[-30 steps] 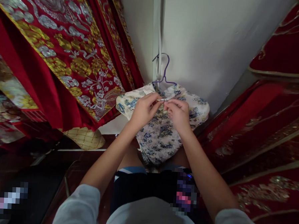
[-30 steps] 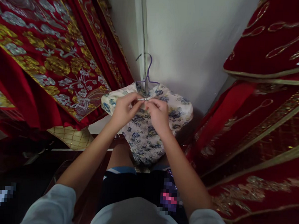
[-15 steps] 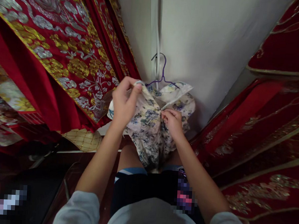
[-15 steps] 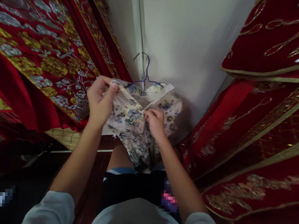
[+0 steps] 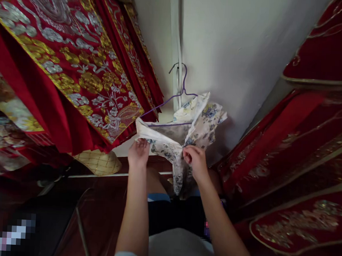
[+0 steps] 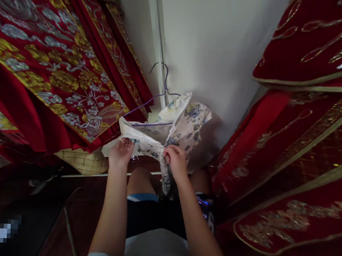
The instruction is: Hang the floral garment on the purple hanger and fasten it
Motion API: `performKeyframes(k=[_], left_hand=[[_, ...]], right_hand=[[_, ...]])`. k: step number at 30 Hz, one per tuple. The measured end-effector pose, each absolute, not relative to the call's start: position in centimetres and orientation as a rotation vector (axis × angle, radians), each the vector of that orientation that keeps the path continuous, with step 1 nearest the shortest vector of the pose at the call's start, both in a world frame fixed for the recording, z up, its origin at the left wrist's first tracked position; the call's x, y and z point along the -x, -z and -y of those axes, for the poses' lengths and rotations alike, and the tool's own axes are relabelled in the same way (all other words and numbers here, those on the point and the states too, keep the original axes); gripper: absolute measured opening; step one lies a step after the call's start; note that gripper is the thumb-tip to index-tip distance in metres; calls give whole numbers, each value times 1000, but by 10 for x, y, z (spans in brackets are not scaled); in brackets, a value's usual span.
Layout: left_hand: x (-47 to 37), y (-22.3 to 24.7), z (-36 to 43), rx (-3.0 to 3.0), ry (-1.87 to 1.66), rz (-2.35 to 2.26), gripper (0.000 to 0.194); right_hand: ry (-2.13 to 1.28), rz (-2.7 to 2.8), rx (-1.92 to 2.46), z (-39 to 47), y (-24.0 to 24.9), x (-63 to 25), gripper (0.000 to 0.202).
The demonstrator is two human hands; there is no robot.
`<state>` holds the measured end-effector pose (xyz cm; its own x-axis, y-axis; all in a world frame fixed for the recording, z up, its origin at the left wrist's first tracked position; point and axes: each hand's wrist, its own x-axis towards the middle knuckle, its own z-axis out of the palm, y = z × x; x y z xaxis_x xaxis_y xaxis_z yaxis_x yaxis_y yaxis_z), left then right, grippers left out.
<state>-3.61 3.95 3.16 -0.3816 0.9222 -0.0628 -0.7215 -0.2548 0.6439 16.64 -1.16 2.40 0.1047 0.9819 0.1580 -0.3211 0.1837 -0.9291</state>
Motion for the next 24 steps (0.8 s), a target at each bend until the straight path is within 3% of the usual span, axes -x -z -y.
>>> performKeyframes(k=[4,7,11,14,19,24], left_hand=[[7,-13,-10,-309,-1816,-901,22],[0,-8,5,-855,-1810,-1196,14],[-2,-1,14,-1542,-1380,-1461,22],[-8,2,17,-1648,-1233,-1423,23],[-23,-11,29,-1505,-1467,-1196,24],[-42,-35,51,-1484,-1459,-957,22]], right_hand=[[-1189,776,898,22,-5,-171,26],[-1199,660,883,23,2,-184,22],[-1151,532,898,20,9,-202,23],[-1101,564,1027,20,22,-211,27],[-1066,721,1238,21,40,-220,29],[-933,1044,1246,27,19,-210,28]])
